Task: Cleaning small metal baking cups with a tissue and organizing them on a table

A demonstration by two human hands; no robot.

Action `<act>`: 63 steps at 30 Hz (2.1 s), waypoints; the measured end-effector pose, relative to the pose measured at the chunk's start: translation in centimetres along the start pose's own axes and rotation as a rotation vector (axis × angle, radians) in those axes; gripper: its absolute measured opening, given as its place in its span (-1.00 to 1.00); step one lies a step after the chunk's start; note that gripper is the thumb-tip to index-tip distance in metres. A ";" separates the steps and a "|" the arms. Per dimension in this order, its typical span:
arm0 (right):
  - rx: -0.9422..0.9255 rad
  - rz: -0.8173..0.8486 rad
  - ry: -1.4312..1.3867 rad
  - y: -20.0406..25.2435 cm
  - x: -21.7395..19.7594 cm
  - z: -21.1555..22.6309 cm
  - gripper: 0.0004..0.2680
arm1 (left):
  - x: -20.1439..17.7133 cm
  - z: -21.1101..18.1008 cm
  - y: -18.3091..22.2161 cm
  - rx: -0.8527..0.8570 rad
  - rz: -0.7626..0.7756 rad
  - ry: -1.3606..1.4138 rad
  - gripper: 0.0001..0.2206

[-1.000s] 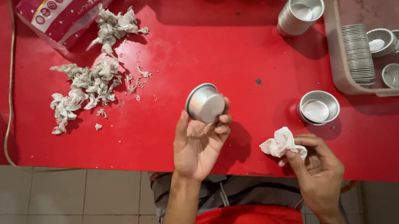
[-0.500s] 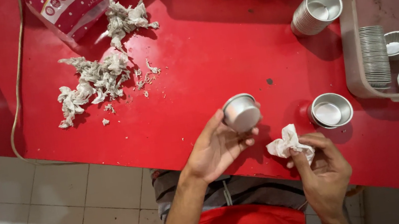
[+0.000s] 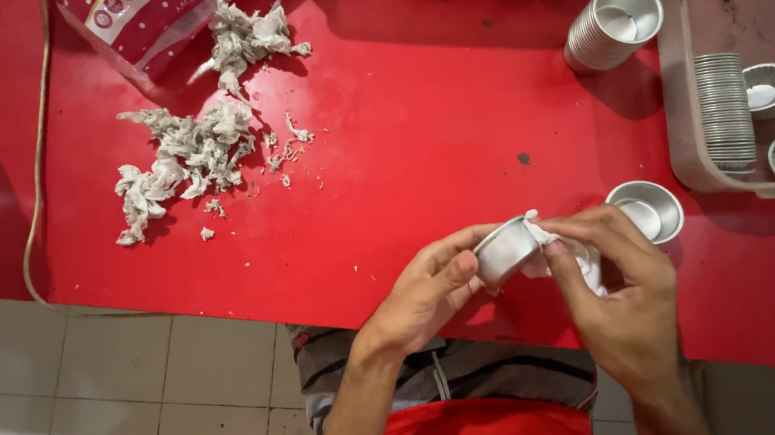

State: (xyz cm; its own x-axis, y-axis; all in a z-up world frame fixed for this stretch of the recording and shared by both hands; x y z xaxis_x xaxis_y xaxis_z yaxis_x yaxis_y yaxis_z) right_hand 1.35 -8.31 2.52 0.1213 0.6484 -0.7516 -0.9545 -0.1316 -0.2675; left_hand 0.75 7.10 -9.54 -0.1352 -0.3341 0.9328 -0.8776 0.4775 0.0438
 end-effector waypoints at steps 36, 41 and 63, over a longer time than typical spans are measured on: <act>0.770 0.125 -1.154 5.2 0.8 -12.7 -0.64 | -0.6 0.2 -0.2 0.091 -0.101 -0.044 -0.44; 0.577 -0.092 -0.977 5.2 1.4 -12.9 -0.78 | -0.1 0.0 -0.1 0.084 -0.082 -0.062 -0.46; -0.367 -0.120 0.055 3.0 2.5 -0.5 -0.79 | -0.1 0.9 -0.9 0.329 -0.080 -0.201 -0.49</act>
State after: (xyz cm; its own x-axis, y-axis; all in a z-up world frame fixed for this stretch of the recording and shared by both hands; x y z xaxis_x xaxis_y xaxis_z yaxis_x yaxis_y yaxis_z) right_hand -1.03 -7.47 -0.45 0.2503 0.6354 -0.7305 -0.7731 -0.3230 -0.5459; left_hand 1.14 5.97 -9.95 -0.1195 -0.5278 0.8409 -0.9851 0.1685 -0.0343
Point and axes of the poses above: each hand's wrist, its own y-axis away from the middle knuckle, its own x-axis out of the palm, z = x × y, the point moved 3 cm from there along -y, towards the middle knuckle, and after that the axes turned 15 degrees about y, right-handed, at the moved point
